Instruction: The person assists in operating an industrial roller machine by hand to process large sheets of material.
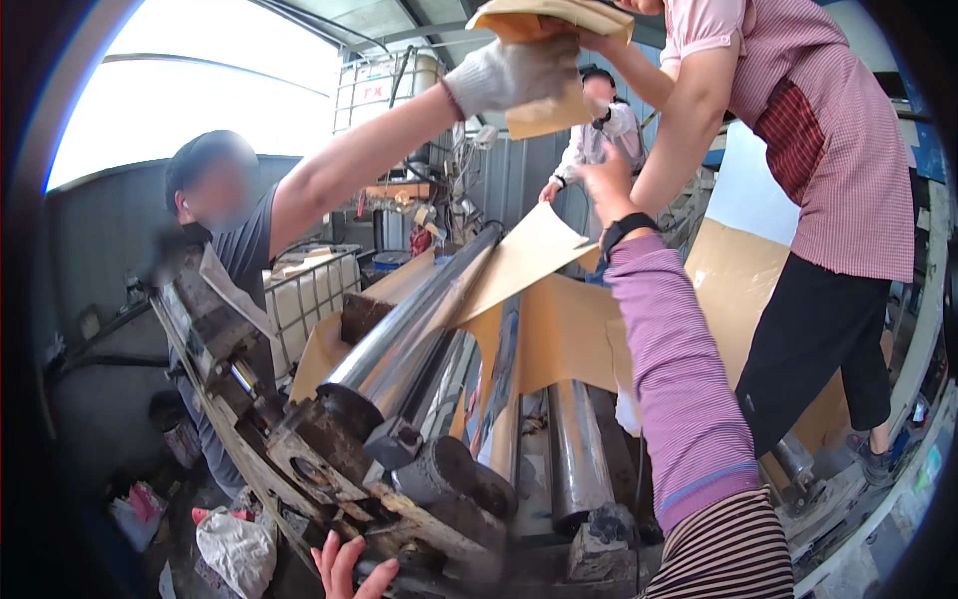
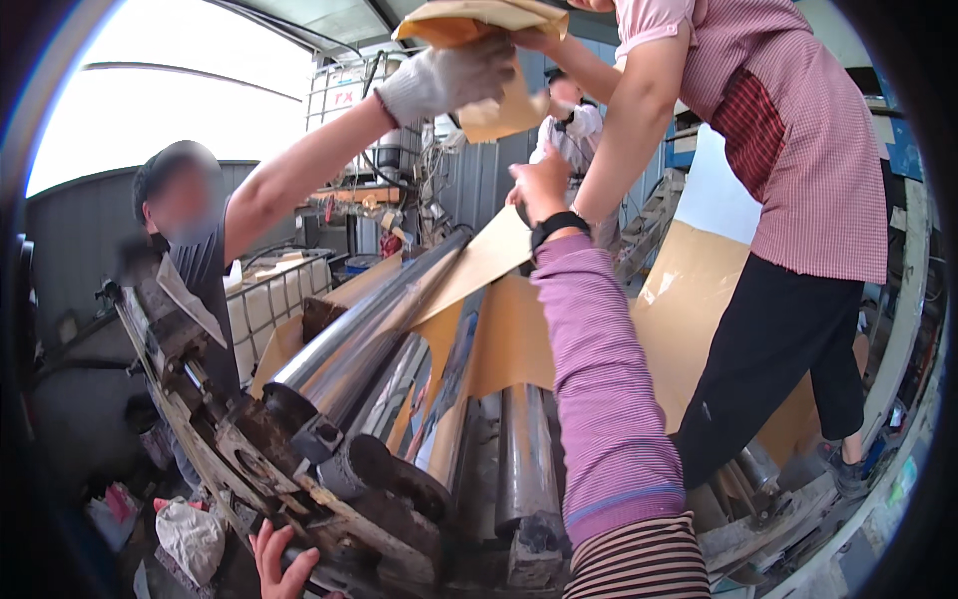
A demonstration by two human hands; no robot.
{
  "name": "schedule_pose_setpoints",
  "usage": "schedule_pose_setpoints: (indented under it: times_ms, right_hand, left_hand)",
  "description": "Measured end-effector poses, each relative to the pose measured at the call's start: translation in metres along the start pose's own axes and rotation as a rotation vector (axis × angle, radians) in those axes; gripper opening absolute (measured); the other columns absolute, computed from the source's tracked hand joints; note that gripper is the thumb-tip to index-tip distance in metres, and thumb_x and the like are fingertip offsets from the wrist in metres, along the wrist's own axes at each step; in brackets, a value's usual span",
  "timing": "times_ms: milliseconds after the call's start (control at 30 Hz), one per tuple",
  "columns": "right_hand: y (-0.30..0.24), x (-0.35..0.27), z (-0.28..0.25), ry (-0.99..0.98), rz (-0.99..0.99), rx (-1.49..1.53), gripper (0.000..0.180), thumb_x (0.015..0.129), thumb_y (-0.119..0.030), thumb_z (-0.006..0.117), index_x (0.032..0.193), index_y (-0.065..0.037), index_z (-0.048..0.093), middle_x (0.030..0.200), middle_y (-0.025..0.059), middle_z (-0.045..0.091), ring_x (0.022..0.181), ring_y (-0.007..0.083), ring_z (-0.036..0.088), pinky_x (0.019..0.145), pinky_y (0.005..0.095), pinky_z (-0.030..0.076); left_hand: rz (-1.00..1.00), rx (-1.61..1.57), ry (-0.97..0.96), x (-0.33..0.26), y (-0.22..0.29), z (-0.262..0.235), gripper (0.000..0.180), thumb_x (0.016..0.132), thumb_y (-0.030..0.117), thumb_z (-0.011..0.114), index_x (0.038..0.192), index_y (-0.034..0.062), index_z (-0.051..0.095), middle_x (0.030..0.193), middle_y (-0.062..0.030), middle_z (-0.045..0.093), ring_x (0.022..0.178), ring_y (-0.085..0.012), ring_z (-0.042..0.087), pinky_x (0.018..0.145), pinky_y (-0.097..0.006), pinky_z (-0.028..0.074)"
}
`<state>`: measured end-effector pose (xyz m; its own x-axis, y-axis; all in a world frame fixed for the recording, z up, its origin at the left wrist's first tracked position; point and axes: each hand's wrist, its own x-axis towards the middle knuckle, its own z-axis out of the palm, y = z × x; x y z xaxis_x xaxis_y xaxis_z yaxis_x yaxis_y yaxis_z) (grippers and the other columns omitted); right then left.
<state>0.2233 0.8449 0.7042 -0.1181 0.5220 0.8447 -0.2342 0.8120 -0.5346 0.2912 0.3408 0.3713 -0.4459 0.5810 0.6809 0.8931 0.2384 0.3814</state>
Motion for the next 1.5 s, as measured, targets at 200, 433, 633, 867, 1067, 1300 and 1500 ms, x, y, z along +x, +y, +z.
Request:
schedule_pose_setpoints:
  times_ms: [200,433,633,867,1067,1300,1500]
  right_hand:
    - [0.078,-0.029,-0.085,-0.034,0.344,0.327,0.074,0.078,-0.016,0.073,0.142,-0.005,0.038,0.114,0.0085,0.055,0.103,0.0199,0.052,0.082,0.0388,0.045]
    - [0.083,-0.089,-0.165,0.076,0.570,0.271,0.070,0.079,-0.015,0.073,0.140,-0.008,0.040,0.125,0.0096,0.054,0.115,0.0241,0.047,0.083,0.0399,0.045]
    - [0.070,-0.120,-0.217,0.057,0.589,0.290,0.064,0.080,-0.017,0.074,0.136,-0.007,0.046,0.124,0.0094,0.056,0.121,0.0265,0.045,0.087,0.0407,0.045]
    - [0.044,-0.144,-0.236,0.016,0.615,0.245,0.055,0.084,-0.016,0.070,0.134,-0.008,0.049,0.125,0.0068,0.056,0.120,0.0207,0.047,0.088,0.0383,0.045]
    - [0.038,-0.152,-0.235,0.008,0.634,0.205,0.047,0.085,-0.015,0.068,0.130,-0.009,0.054,0.124,0.0038,0.059,0.119,0.0200,0.048,0.089,0.0379,0.045]
    - [0.036,-0.154,-0.242,0.007,0.631,0.195,0.048,0.085,-0.015,0.068,0.131,-0.008,0.054,0.126,0.0042,0.058,0.121,0.0219,0.047,0.088,0.0384,0.045]
    - [0.032,-0.163,-0.247,0.018,0.659,0.216,0.046,0.086,-0.016,0.067,0.130,-0.008,0.054,0.127,0.0060,0.058,0.123,0.0234,0.045,0.088,0.0390,0.044]
  left_hand:
    - [0.023,0.015,0.036,0.000,0.001,0.002,0.064,0.072,0.014,0.073,0.133,0.0118,0.054,0.146,-0.0183,0.037,0.141,-0.0418,0.024,0.113,-0.058,0.014]
    - [0.049,-0.003,0.023,0.003,-0.001,0.005,0.064,0.073,0.013,0.071,0.135,0.0131,0.053,0.147,-0.0182,0.036,0.141,-0.0415,0.023,0.114,-0.058,0.013]
    - [0.062,-0.009,0.028,0.004,0.000,0.004,0.065,0.073,0.012,0.070,0.136,0.0151,0.052,0.147,-0.0175,0.036,0.141,-0.0408,0.024,0.114,-0.057,0.015]
    - [0.074,-0.015,0.045,0.002,-0.002,0.002,0.065,0.073,0.012,0.071,0.136,0.0167,0.052,0.146,-0.0160,0.036,0.140,-0.0401,0.025,0.113,-0.058,0.015]
    - [0.077,-0.013,0.040,0.002,-0.003,0.002,0.065,0.074,0.013,0.071,0.136,0.0167,0.052,0.147,-0.0160,0.036,0.140,-0.0398,0.025,0.113,-0.058,0.015]
    - [0.062,0.011,0.035,0.000,-0.004,0.007,0.063,0.071,0.017,0.073,0.131,0.0143,0.055,0.144,-0.0177,0.038,0.139,-0.0422,0.027,0.113,-0.060,0.016]
    - [0.020,0.007,0.038,-0.003,-0.003,0.007,0.063,0.066,0.018,0.073,0.127,0.0114,0.058,0.142,-0.0192,0.039,0.138,-0.0450,0.027,0.112,-0.061,0.014]
